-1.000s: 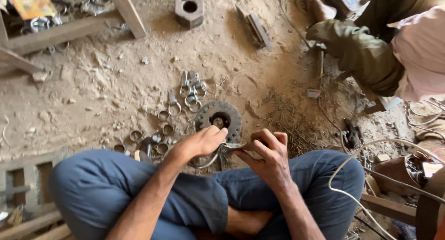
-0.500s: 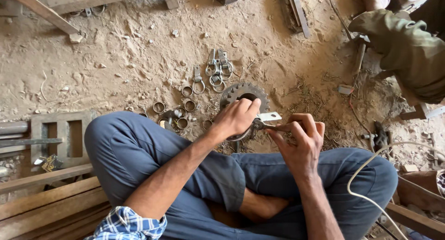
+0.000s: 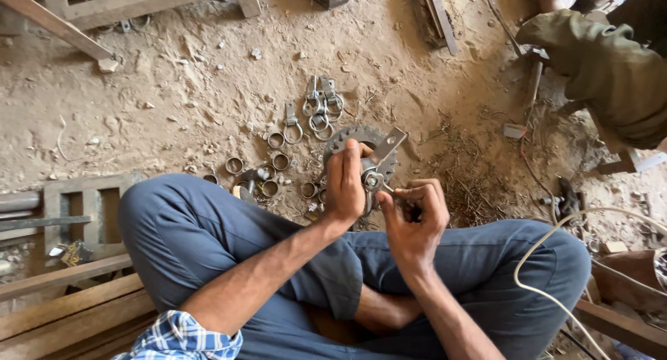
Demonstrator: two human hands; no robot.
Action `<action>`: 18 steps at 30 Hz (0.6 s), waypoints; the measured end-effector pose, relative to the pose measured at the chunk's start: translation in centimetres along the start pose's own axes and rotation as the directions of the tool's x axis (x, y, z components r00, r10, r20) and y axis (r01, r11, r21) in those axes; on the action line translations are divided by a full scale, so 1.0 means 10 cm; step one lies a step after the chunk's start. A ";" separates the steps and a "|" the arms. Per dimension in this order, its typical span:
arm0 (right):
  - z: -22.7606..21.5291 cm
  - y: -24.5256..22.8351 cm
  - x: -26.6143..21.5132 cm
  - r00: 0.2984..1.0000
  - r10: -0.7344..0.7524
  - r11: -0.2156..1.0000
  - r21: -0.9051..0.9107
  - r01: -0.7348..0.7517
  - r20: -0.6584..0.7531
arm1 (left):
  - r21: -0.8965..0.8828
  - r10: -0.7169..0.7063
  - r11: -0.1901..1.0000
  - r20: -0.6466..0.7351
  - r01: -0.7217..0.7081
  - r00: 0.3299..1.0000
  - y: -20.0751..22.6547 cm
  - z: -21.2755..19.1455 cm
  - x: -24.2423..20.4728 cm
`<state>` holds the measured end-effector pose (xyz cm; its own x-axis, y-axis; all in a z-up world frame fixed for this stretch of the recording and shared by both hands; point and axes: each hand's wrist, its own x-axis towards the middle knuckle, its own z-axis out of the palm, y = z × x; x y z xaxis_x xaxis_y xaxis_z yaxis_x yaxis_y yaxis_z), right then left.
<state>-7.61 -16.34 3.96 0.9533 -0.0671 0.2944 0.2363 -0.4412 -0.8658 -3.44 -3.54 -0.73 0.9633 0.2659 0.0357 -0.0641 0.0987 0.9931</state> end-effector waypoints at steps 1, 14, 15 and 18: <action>0.02 0.00 0.01 0.999 0.023 0.998 0.066 -0.025 0.028 | 0.077 0.097 0.993 -0.056 -0.092 0.994 0.03 -0.02 0.00; -0.46 0.02 0.40 0.924 -0.087 0.965 -0.199 0.171 0.373 | -0.028 -0.601 0.778 0.255 0.627 0.757 0.11 -0.25 0.39; -0.48 0.01 0.41 0.923 -0.028 0.961 -0.242 0.130 0.384 | -0.040 -0.625 0.740 0.328 0.672 0.708 0.12 -0.26 0.39; -0.48 0.00 0.45 0.919 -0.201 0.908 -0.287 0.304 0.339 | -0.028 -0.620 0.661 0.542 0.750 0.567 0.16 -0.28 0.41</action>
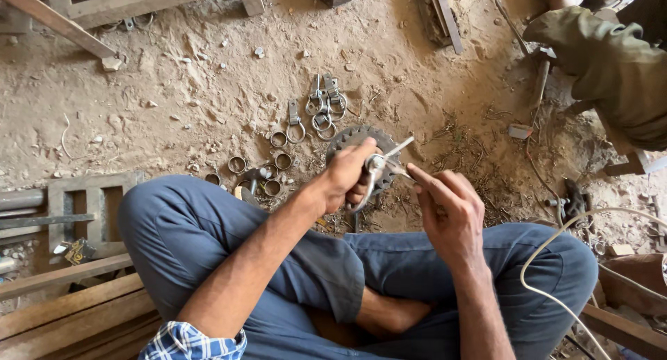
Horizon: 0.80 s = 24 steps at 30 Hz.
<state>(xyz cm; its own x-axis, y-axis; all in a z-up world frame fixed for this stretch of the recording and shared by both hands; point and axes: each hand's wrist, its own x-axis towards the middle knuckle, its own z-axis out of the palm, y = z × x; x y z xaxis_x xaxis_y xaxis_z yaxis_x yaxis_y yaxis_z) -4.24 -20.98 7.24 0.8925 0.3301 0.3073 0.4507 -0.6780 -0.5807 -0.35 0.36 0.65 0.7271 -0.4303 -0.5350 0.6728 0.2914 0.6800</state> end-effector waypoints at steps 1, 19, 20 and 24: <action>0.00 0.01 0.02 0.999 -0.030 1.000 -0.010 0.030 -0.011 | -0.002 -0.027 1.000 0.079 0.027 0.997 0.02 0.00 -0.01; -0.14 0.17 0.00 0.986 -0.094 0.995 0.028 0.091 0.135 | 0.512 -0.248 0.853 0.217 0.106 0.944 -0.01 -0.11 -0.01; -0.14 0.18 -0.01 0.986 -0.088 0.996 0.035 0.084 0.140 | 0.521 -0.257 0.847 0.222 0.108 0.941 -0.02 -0.13 -0.01; -0.17 0.18 -0.01 0.983 -0.094 0.995 0.040 0.089 0.155 | 0.553 -0.266 0.826 0.212 0.109 0.941 -0.04 -0.13 0.01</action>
<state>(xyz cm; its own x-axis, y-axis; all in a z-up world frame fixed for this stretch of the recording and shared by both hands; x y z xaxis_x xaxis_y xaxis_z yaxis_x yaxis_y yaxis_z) -3.55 -23.36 7.45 0.8381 0.4898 0.2400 0.5283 -0.6194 -0.5807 -0.36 1.27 -0.36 0.4762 -0.6630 -0.5777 0.5595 -0.2784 0.7807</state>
